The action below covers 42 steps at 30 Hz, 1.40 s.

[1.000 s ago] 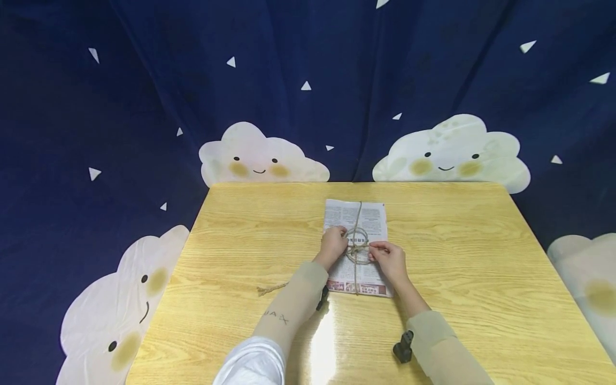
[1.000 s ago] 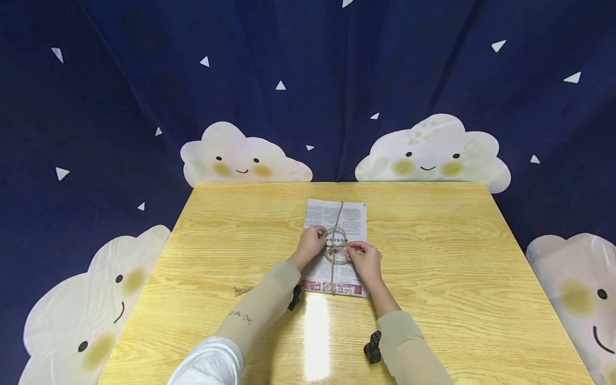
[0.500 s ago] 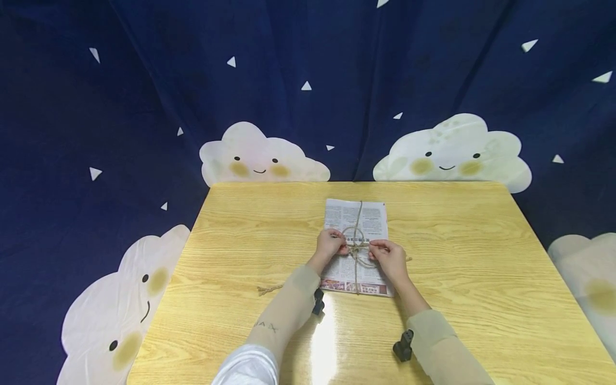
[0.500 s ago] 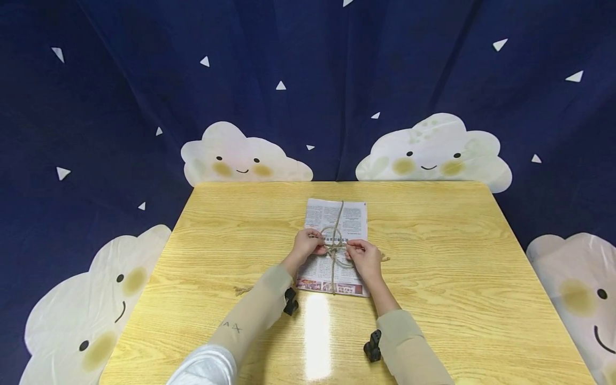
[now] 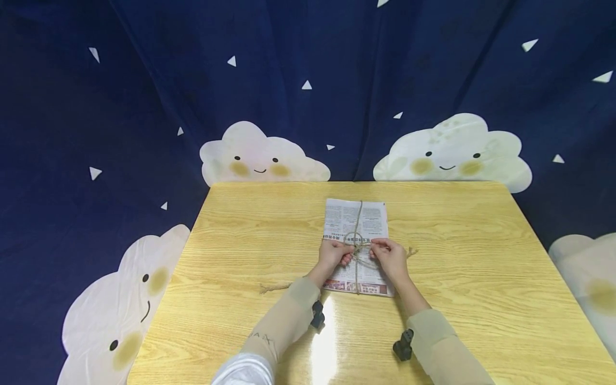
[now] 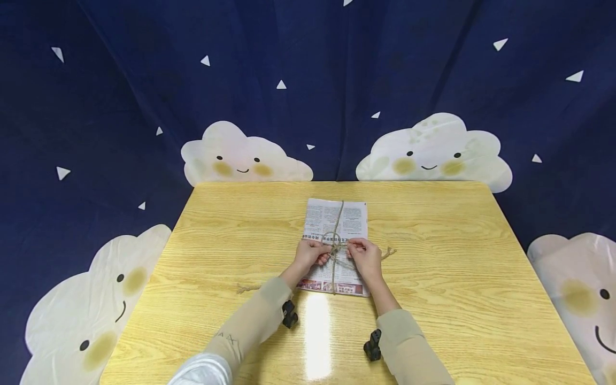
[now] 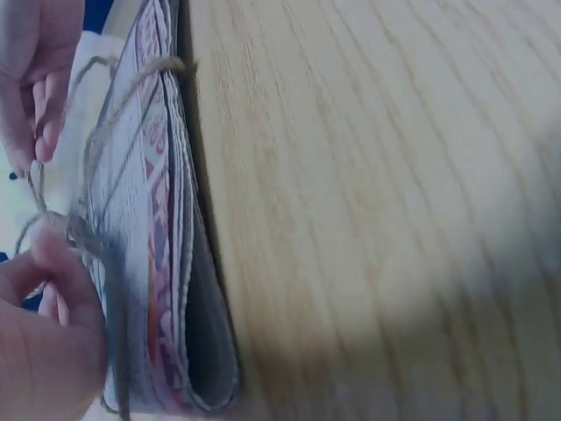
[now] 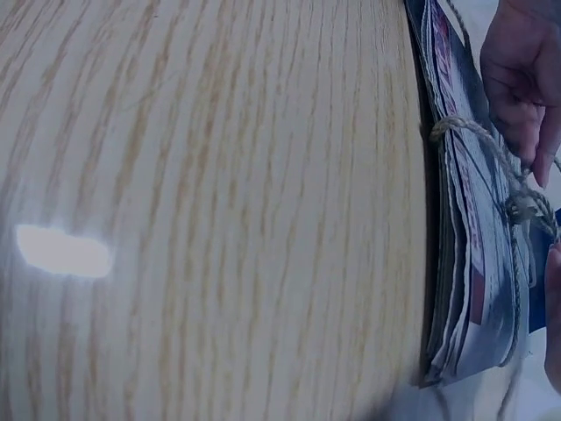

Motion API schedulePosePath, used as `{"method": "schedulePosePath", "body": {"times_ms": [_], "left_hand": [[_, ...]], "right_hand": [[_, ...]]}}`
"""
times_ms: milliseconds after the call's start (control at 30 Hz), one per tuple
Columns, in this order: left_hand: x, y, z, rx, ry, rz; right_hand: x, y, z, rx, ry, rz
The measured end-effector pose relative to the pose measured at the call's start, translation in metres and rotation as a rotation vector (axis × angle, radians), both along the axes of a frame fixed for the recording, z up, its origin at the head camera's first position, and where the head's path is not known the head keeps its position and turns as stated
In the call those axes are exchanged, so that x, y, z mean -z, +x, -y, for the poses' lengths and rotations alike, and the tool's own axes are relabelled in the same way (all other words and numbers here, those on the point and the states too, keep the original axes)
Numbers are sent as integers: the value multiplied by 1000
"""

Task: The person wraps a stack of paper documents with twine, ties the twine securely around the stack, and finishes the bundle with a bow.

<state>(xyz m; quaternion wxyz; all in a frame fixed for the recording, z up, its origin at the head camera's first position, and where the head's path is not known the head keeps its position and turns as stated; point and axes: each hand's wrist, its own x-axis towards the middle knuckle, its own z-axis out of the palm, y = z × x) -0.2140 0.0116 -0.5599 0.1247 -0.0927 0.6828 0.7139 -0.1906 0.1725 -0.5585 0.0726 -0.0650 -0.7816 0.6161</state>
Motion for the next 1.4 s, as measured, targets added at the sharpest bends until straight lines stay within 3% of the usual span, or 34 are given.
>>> {"method": "schedulePosePath", "body": {"times_ms": [133, 233, 267, 400, 500, 600, 667, 733, 867, 1100, 1233, 1400], "left_hand": [[-3, 4, -1, 28, -69, -16], [-4, 5, -2, 62, -100, -16], [-4, 4, -2, 74, -126, -16], [-6, -2, 0, 157, -302, -44], [-12, -11, 3, 190, -395, -121], [-17, -19, 4, 192, -436, -241], [-20, -23, 3, 196, -436, -295], [-22, -25, 3, 198, -423, -302], [-23, -25, 0, 166, -323, -215], [-8, -14, -5, 33, -116, -52], [-1, -9, -8, -4, -52, -25], [2, -6, -13, -9, -34, -14]], "right_hand": [[-2, 0, 0, 4, -3, -4], [-13, 5, 3, -6, -11, -3], [-19, 8, 5, -7, -12, -3], [-17, 8, 5, -6, 0, -15], [-3, 2, 1, -2, -3, -25], [-3, 2, 1, -5, 3, -26], [-4, 2, 2, -9, 0, -22], [-3, 2, 1, -12, -5, -19], [-3, 2, 1, -6, -14, -24], [-4, 3, 1, 2, 8, -38], [-5, 4, 1, 5, 14, -46], [-7, 6, 3, 20, -6, -62]]}}
